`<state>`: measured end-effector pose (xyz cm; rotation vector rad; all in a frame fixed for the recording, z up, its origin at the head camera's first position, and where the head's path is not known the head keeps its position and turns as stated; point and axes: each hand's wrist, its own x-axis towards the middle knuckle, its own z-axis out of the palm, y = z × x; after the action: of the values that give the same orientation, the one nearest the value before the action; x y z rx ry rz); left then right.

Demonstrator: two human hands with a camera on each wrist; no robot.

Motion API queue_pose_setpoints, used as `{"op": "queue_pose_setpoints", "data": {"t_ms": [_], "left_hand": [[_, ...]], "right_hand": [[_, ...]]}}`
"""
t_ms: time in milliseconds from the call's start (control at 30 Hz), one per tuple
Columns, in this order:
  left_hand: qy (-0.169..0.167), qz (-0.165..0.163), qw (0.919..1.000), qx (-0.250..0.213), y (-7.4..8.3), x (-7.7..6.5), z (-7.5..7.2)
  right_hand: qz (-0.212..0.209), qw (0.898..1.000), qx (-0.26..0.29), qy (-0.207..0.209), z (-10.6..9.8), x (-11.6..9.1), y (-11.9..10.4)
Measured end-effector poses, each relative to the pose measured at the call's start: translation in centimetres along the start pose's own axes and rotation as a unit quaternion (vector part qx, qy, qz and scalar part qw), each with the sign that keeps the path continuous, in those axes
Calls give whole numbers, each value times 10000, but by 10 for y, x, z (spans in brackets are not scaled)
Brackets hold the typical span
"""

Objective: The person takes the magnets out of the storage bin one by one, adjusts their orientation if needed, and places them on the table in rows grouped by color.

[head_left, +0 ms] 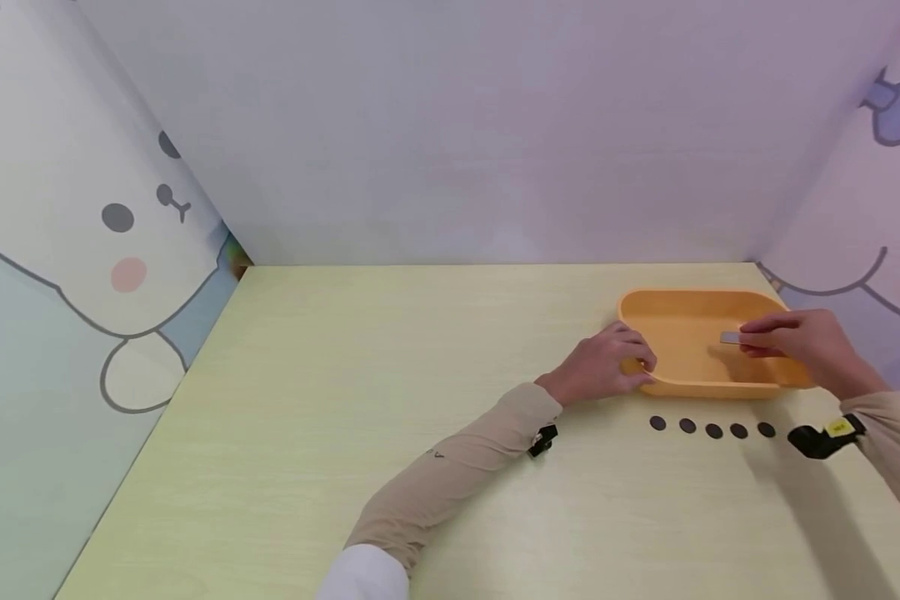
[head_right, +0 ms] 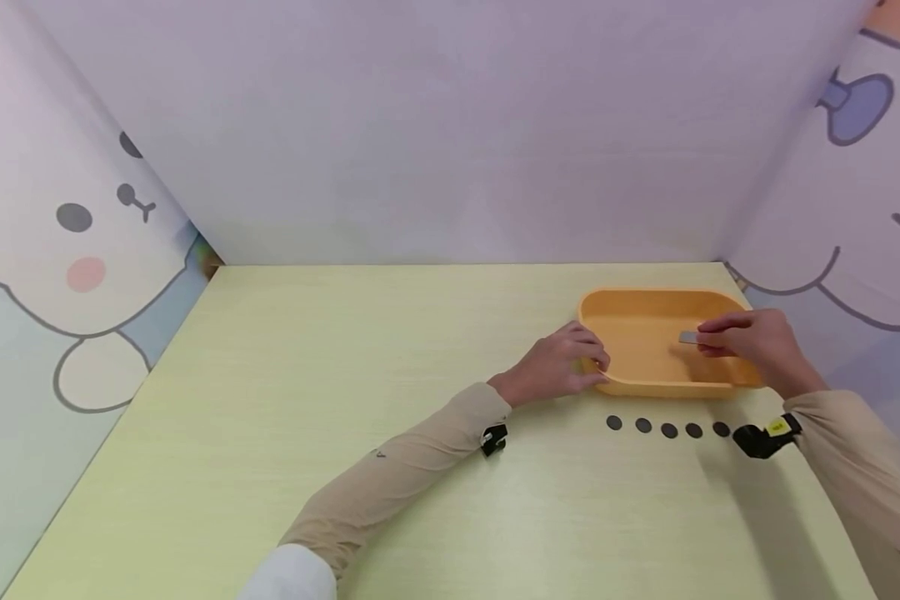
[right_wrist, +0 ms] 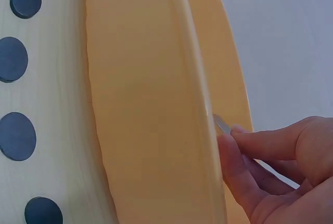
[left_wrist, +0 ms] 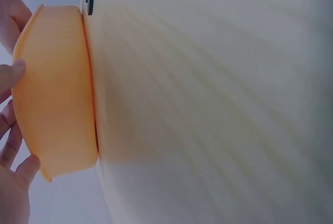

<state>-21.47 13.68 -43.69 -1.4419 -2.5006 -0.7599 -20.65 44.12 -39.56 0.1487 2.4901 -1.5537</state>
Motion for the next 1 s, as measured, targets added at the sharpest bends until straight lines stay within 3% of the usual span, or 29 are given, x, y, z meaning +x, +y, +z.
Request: {"op": "queue_pose_setpoints", "data": {"t_ms": [100, 333, 533, 700, 867, 1000], "left_hand": [[-23, -7, 10000, -13, 1, 0, 1], [52, 233, 9995, 195, 2, 0, 1], [303, 540, 9962, 611, 1, 0, -1], [359, 692, 9946, 692, 0, 0, -1], [324, 643, 9950, 690, 2, 0, -3], [297, 567, 9952, 743, 3, 0, -3]], "right_hand": [[18, 9997, 233, -117, -2, -5, 1], [83, 9997, -208, 61, -2, -14, 1], [161, 9998, 126, -15, 1, -25, -4], [8, 9996, 257, -81, 1, -37, -7], [-37, 9981, 527, -316, 0, -47, -7], [-46, 9922, 1090, -600, 1, -54, -6]]}}
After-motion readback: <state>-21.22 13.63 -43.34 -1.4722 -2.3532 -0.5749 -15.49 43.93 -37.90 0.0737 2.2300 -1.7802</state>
